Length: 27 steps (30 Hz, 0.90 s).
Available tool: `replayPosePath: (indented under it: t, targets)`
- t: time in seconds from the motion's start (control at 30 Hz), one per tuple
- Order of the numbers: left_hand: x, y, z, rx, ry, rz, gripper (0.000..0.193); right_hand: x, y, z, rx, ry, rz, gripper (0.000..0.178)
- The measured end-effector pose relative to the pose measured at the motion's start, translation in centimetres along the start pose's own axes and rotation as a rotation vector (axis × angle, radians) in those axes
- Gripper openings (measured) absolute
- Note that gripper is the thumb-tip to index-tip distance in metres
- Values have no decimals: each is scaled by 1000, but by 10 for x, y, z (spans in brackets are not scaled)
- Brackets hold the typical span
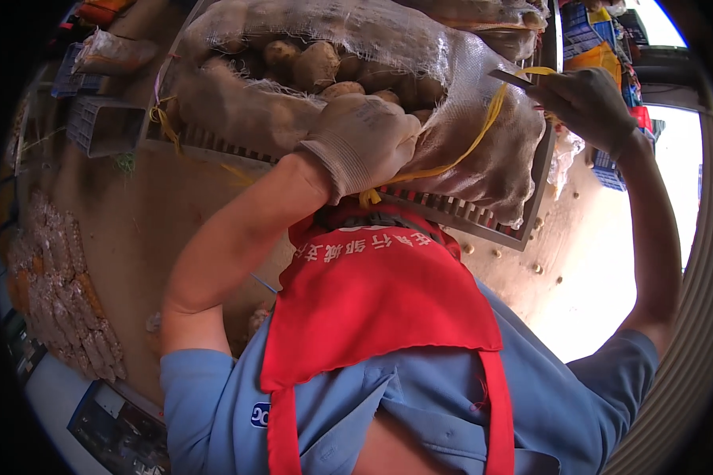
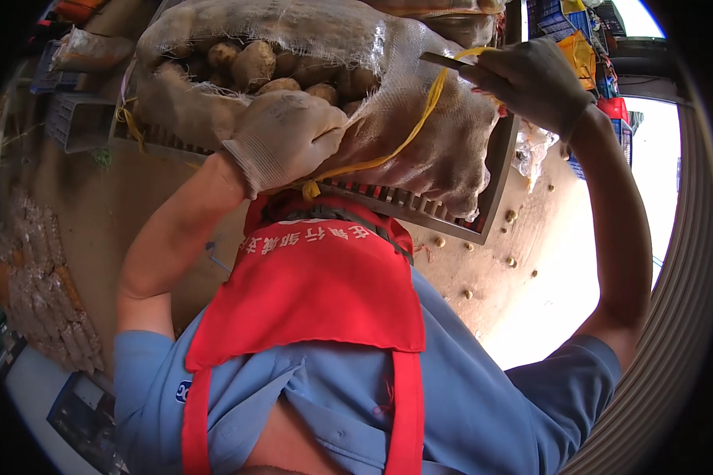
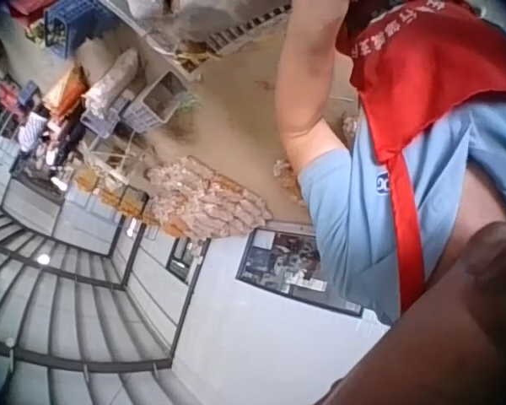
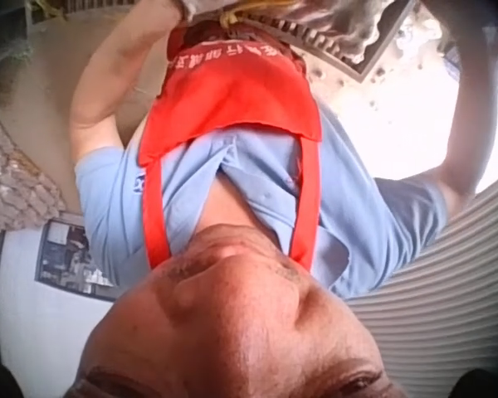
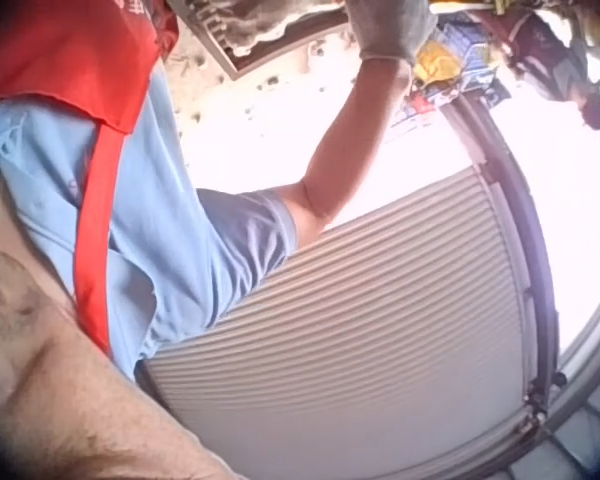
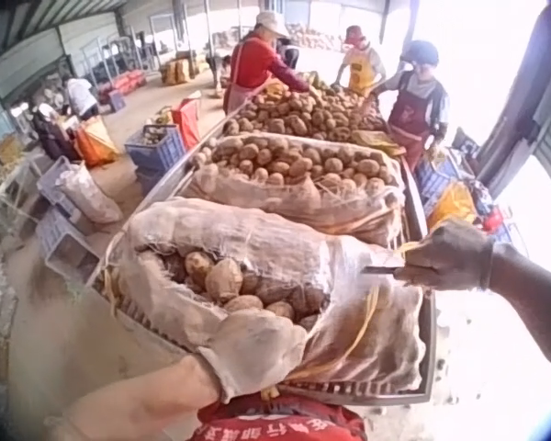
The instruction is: Cutting open large plastic sacks of potatoes and emptying them onto a sorting table before re-tying the bags.
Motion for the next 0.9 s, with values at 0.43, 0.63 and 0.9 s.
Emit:
replayPosePath:
  t: [0.43, 0.63, 0.9]
  targets:
    - [-27, 14, -9, 444, -191, 102, 37, -33, 44, 12, 116, -2, 118, 25]
    - [-33, 17, -15, 274, -35, -60, 16, -31, 55, 33, 247, -48, 81, 29]
    - [-17, 3, -34, 86, 21, -117, 14, -35, 11, 9, 297, -315, 202, 31]
Point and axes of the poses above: each hand's wrist, its own y-axis towards the middle knuckle, its own x-axis out of the back of the hand, z = x × y, the point moved 6 cm from there along y, towards the middle knuckle, and after that the axes turned 2 degrees about y, right-handed, at the moved point
